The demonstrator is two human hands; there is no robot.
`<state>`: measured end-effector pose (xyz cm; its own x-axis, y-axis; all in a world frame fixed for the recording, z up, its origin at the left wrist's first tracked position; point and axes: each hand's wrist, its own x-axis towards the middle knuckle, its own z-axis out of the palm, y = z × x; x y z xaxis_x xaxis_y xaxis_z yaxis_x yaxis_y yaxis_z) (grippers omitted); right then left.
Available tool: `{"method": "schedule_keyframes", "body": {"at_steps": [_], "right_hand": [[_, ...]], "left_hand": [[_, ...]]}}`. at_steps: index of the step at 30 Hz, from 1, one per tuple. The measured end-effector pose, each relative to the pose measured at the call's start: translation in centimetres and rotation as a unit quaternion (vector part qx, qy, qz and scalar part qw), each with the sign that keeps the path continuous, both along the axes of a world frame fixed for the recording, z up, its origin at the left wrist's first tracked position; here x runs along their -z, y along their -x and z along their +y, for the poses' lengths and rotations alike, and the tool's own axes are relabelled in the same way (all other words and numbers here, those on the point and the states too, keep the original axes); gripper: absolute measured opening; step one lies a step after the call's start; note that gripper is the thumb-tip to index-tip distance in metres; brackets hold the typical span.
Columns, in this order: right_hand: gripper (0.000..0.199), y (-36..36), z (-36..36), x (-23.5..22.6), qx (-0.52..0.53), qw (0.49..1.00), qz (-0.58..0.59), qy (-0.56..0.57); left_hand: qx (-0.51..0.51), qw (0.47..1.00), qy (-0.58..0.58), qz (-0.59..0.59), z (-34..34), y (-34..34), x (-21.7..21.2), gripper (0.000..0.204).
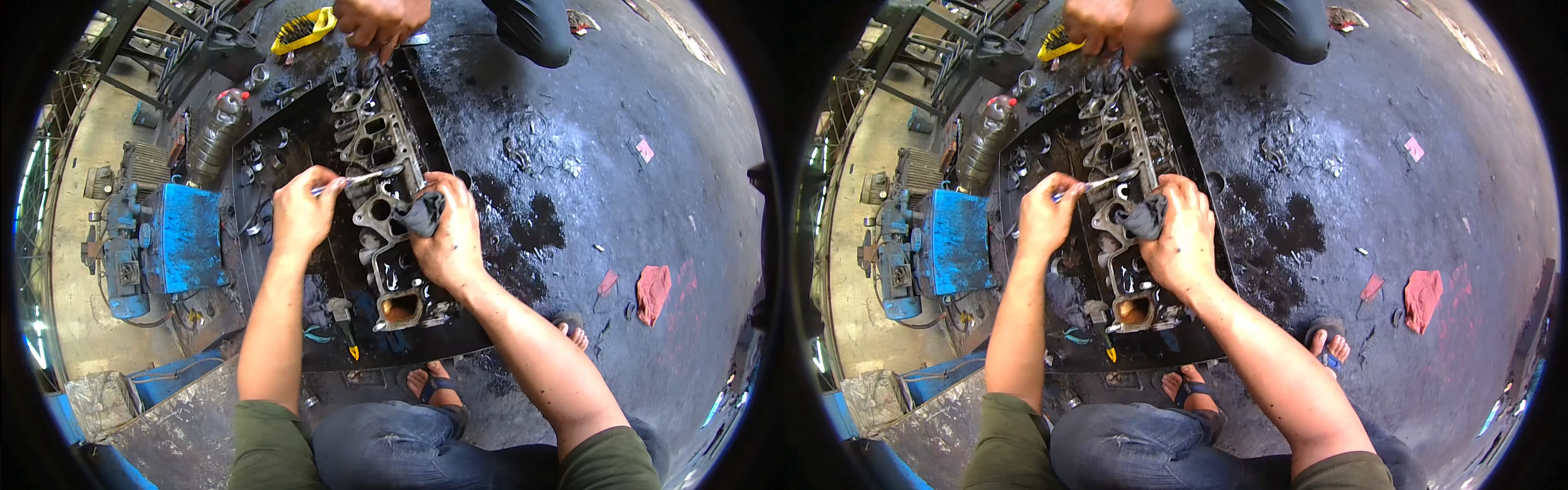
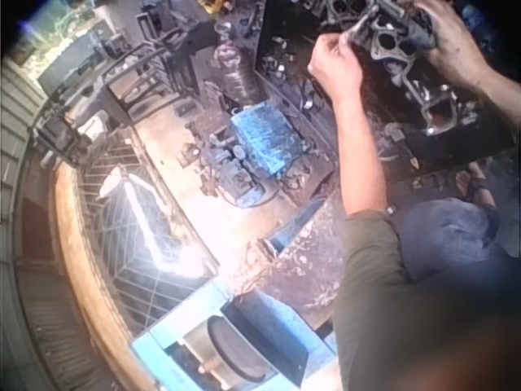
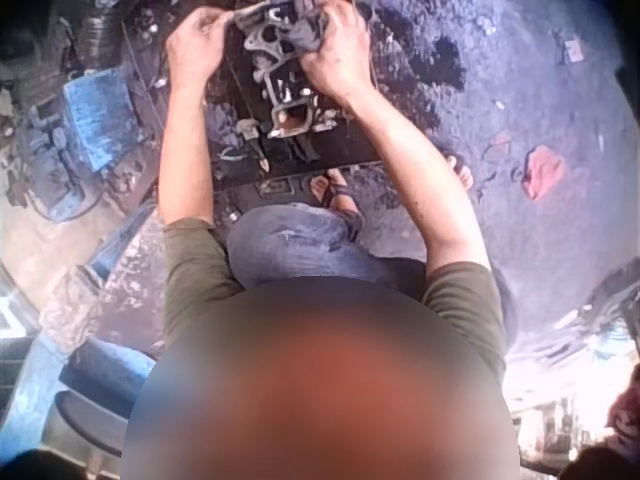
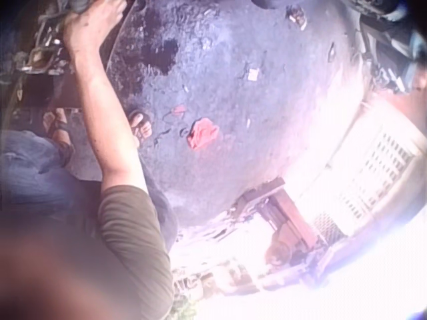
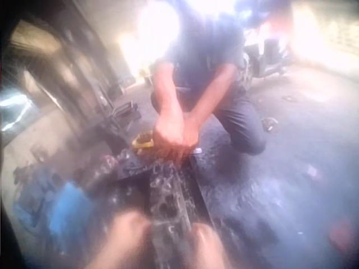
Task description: The person scrubs and scrapes a metal engine part with a wire brush and a screwdriver, wiping away residue with a rag. A second person assists by holding the part and using a tool nearby.
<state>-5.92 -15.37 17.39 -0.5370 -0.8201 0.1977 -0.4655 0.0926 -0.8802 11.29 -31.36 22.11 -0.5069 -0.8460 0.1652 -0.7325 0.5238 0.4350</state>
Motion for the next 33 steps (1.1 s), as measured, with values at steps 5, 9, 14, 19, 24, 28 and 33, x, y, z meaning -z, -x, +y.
{"method": "schedule_keyframes", "body": {"at_steps": [5,9,14,19,24,28,33], "right_hand": [[0.046,0.4,0.0,0.2,-0.026,0.999,-0.014,0.027],[0.047,-0.5,-0.1,0.3,-0.025,0.999,-0.019,0.029],[0.054,-1.6,-0.3,0.5,-0.028,0.999,-0.007,0.019],[0.046,-0.9,-0.1,0.3,-0.05,0.998,-0.004,0.022],[0.04,0.8,0.1,0.2,-0.018,0.999,-0.018,0.022],[0.039,1.2,0.3,0.4,-0.03,0.999,-0.037,0.021],[0.038,1.1,0.1,0.6,-0.026,0.999,-0.007,0.023]], "left_hand": [[-0.05,0.996,-0.051,0.047,0.0,-1.1,1.9,0.019],[0.028,0.998,0.058,0.022,-0.3,-1.2,2.4,0.021],[-0.126,0.987,-0.091,0.031,-0.3,-1.2,1.6,0.023],[0.015,0.998,-0.06,0.027,0.0,-2.2,2.0,0.021],[-0.076,0.996,-0.046,0.03,-0.7,-2.7,3.1,0.023],[0.016,0.999,-0.024,0.022,-1.1,-2.6,1.8,0.024],[-0.116,0.99,-0.059,-0.047,-1.2,-2.0,0.1,0.026]]}}
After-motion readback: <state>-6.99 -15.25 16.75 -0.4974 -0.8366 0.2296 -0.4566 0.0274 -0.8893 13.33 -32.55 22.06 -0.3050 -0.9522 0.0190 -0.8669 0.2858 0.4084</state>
